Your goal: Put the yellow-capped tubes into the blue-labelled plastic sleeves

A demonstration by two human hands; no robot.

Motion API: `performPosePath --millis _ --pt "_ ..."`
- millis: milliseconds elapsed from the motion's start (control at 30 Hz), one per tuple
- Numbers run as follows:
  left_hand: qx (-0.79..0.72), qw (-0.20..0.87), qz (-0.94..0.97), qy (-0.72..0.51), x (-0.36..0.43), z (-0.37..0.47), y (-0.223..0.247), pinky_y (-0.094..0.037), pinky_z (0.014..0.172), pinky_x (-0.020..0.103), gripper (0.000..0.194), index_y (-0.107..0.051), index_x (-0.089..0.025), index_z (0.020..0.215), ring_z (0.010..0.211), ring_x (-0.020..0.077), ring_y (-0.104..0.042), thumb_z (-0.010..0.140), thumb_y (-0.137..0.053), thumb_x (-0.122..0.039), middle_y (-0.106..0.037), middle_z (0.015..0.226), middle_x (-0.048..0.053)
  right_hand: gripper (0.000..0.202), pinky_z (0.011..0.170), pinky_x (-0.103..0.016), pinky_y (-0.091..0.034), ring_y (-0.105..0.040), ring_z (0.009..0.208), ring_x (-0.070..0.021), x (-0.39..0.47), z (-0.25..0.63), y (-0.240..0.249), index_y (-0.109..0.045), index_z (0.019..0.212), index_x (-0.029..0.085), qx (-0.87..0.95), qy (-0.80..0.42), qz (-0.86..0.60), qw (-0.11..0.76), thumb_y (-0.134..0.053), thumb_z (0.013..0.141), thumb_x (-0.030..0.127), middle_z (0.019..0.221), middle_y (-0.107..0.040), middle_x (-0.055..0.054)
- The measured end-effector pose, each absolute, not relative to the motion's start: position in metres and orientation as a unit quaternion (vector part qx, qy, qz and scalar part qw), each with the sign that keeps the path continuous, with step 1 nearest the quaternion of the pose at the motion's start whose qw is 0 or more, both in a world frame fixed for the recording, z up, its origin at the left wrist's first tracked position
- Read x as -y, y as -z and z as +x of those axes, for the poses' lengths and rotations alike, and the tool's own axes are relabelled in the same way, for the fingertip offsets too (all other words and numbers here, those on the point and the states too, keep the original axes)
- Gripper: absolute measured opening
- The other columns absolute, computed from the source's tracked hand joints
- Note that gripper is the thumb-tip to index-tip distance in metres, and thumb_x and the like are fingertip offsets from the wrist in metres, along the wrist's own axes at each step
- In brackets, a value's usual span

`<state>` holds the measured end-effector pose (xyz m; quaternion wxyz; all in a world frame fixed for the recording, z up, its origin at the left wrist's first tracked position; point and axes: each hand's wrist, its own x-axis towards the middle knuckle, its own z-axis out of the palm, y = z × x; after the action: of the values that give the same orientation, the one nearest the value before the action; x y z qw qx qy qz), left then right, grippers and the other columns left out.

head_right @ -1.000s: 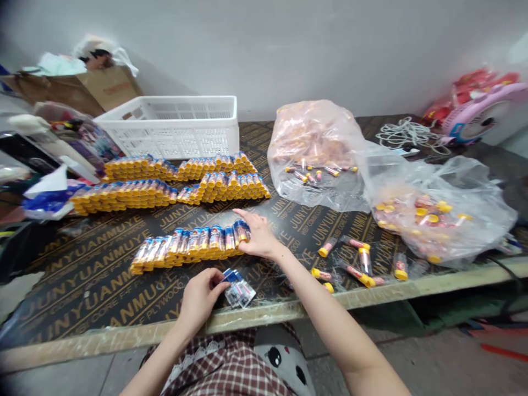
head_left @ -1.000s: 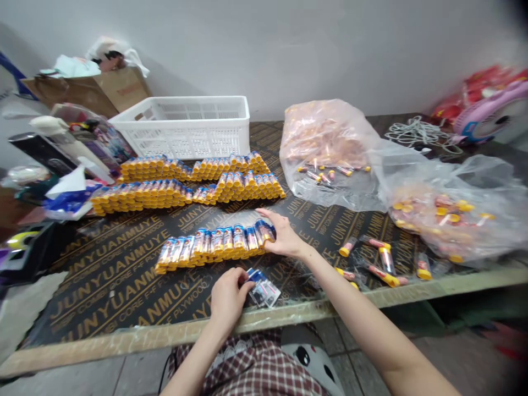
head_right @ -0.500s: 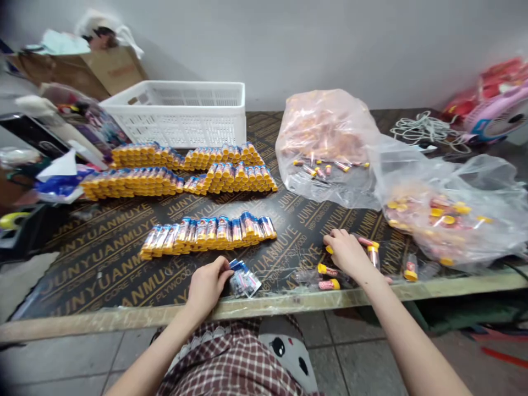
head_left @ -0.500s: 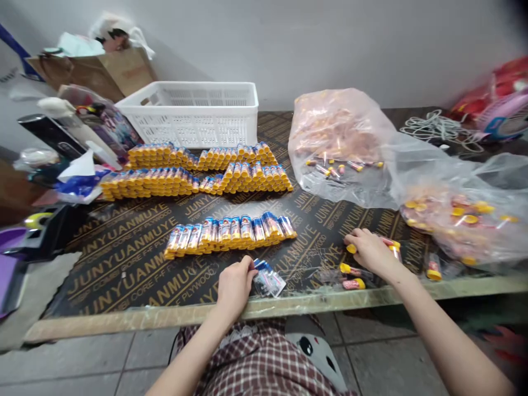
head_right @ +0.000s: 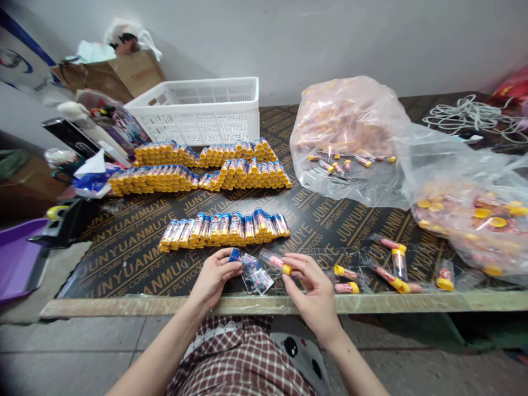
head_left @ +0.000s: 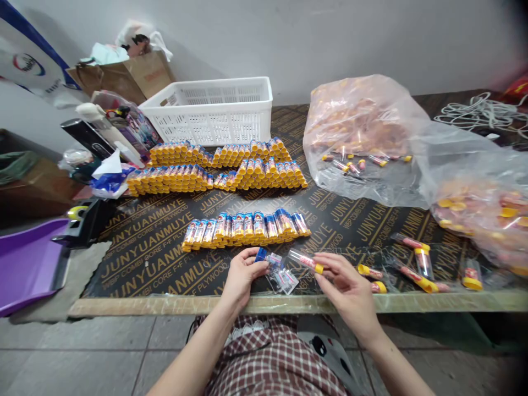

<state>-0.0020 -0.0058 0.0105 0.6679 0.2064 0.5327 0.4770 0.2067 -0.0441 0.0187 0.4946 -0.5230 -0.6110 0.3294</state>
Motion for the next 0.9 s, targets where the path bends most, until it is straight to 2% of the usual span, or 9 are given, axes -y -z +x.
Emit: performPosePath --millis 133,233,367,533,733,900 --pt "-0.517 0.679 0.14 -0.501 0.004 -0.001 -0.012 -0.054 0.06 0.022 0.031 -0.065 -0.011 0.071 0.057 0.0088 -0.061 0.049 -0.085 -0.023 -0.067 0.066 0.001 0.022 0.075 -0.031 -0.057 -0.06 0.098 -0.0203 0.054 0.196 -0.015 -0.066 0.103 0.028 0.604 -0.325 -0.521 0.508 -0.058 0.084 0.02 0.106 -0.06 -0.007" --pt "-0.513 0.677 0.128 -0.511 0.004 -0.001 -0.011 -0.054 0.059 0.022 0.031 -0.066 -0.011 0.067 0.056 0.009 -0.061 0.049 -0.086 -0.027 -0.067 0.063 0.001 0.024 0.074 -0.033 -0.057 -0.059 0.098 -0.0214 0.058 0.194 -0.015 -0.065 0.105 0.028 0.609 -0.308 -0.527 0.506 -0.057 0.084 0.019 0.106 -0.06 -0.008" --pt "-0.529 0.661 0.124 -0.518 0.004 0.0 -0.011 -0.051 0.055 0.021 0.036 -0.066 -0.01 0.064 0.054 0.0105 -0.061 0.048 -0.086 -0.035 -0.065 0.057 0.001 0.026 0.08 -0.038 -0.054 -0.059 0.097 -0.022 0.061 0.195 -0.012 -0.065 0.106 0.028 0.619 -0.278 -0.533 0.505 -0.058 0.083 0.017 0.105 -0.06 -0.007" --pt "-0.533 0.658 0.123 -0.518 0.006 0.0 -0.011 -0.051 0.058 0.022 0.036 -0.065 -0.011 0.062 0.055 0.0116 -0.062 0.047 -0.086 -0.035 -0.064 0.056 0.001 0.034 0.086 -0.041 -0.051 -0.059 0.099 -0.0222 0.063 0.192 -0.008 -0.063 0.111 0.03 0.647 -0.255 -0.512 0.505 -0.058 0.082 0.013 0.107 -0.061 -0.006" --pt "-0.532 0.641 0.177 -0.524 0.01 0.005 -0.012 -0.05 0.06 0.023 0.033 -0.066 -0.011 0.067 0.058 0.0099 -0.058 0.058 -0.08 -0.04 -0.066 0.065 0.002 0.038 0.087 -0.039 -0.052 -0.06 0.099 -0.0216 0.061 0.183 -0.009 -0.062 0.116 0.031 0.691 -0.285 -0.477 0.462 -0.055 0.084 0.013 0.108 -0.061 -0.006" --pt "-0.481 0.676 0.21 -0.517 0.013 0.009 -0.019 -0.05 0.063 0.023 0.03 -0.065 -0.013 0.078 0.065 0.0105 -0.06 0.059 -0.081 -0.029 -0.066 0.073 0.0 0.04 0.084 -0.036 -0.053 -0.06 0.098 -0.0191 0.06 0.18 -0.003 -0.06 0.116 0.032 0.697 -0.322 -0.453 0.452 -0.048 0.086 0.01 0.105 -0.06 -0.005"
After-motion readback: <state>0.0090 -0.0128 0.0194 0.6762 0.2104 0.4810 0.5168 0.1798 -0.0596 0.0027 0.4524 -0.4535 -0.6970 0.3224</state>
